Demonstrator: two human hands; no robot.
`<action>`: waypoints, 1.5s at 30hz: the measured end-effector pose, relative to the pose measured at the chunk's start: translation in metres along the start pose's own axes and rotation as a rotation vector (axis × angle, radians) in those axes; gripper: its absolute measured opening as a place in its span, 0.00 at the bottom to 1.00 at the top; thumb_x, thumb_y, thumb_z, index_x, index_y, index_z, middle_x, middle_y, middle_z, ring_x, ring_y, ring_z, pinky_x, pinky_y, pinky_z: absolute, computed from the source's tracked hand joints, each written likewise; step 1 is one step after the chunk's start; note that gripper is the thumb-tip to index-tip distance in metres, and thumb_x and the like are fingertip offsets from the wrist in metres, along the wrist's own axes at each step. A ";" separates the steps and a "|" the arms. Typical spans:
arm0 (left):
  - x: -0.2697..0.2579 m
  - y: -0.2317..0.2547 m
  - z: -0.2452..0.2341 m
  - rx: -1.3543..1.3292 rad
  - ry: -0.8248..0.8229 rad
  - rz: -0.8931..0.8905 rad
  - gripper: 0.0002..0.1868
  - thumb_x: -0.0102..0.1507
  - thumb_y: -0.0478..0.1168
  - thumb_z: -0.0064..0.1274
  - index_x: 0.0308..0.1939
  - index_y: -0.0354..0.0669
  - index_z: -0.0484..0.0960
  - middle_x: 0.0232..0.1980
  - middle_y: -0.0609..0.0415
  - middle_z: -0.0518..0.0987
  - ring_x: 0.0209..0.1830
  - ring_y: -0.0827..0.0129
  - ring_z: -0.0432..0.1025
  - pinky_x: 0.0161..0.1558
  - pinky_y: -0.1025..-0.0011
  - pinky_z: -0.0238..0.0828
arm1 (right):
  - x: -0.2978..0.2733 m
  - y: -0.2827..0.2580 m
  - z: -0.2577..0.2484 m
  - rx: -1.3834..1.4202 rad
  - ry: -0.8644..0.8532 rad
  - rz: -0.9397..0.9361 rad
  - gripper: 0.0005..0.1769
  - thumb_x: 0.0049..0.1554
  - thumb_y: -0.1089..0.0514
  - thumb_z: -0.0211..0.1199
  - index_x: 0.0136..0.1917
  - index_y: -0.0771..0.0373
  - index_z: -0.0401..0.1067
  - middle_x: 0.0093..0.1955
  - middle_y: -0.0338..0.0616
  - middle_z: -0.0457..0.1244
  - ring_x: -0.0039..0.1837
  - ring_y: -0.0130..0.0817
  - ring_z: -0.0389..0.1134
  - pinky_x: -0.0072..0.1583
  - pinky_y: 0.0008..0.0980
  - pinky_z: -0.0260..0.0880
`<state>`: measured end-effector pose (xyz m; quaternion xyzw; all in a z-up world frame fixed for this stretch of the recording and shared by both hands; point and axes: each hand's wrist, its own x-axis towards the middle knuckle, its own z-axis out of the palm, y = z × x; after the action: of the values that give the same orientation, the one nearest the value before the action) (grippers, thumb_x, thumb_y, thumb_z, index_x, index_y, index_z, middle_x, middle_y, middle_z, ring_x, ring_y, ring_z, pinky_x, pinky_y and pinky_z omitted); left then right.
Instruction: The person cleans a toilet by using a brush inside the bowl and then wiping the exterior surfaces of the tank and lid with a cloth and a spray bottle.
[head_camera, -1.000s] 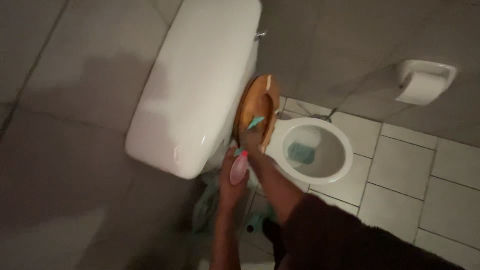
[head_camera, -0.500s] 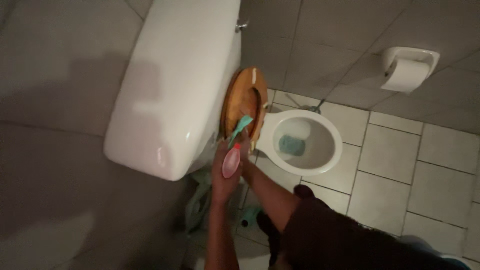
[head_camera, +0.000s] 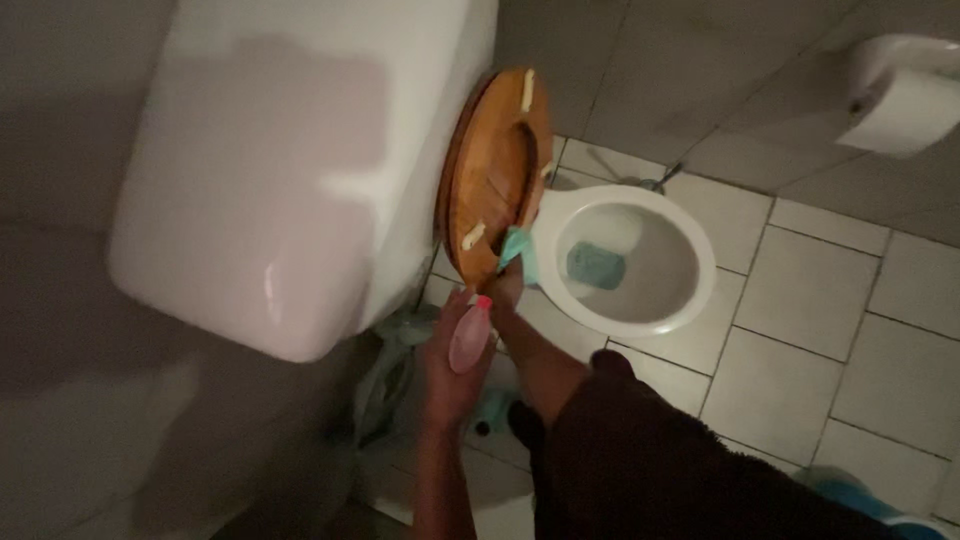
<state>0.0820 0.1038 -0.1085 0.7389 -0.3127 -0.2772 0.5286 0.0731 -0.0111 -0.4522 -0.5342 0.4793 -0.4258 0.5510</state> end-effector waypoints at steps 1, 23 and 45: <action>-0.003 -0.003 0.004 -0.052 -0.003 -0.048 0.32 0.61 0.31 0.58 0.70 0.40 0.71 0.69 0.44 0.75 0.65 0.59 0.73 0.62 0.66 0.70 | 0.006 0.002 -0.005 -0.023 0.005 -0.016 0.23 0.56 0.65 0.58 0.66 0.65 0.68 0.60 0.48 0.69 0.59 0.39 0.70 0.59 0.37 0.72; 0.040 -0.070 0.064 -0.097 -0.078 0.020 0.33 0.59 0.27 0.60 0.69 0.42 0.72 0.76 0.43 0.69 0.77 0.55 0.63 0.69 0.60 0.64 | 0.271 0.054 -0.020 0.383 0.224 0.565 0.12 0.60 0.64 0.50 0.54 0.65 0.72 0.47 0.45 0.66 0.46 0.37 0.65 0.48 0.38 0.67; 0.047 -0.060 0.085 -0.122 -0.043 -0.178 0.32 0.62 0.33 0.57 0.71 0.41 0.70 0.67 0.47 0.77 0.66 0.59 0.73 0.62 0.64 0.72 | 0.233 0.008 0.019 -0.456 0.010 0.088 0.15 0.54 0.63 0.54 0.55 0.70 0.70 0.49 0.60 0.67 0.52 0.56 0.68 0.56 0.48 0.69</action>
<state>0.0598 0.0313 -0.1941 0.7241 -0.2397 -0.3574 0.5390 0.1326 -0.2361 -0.4779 -0.6213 0.5886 -0.2847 0.4318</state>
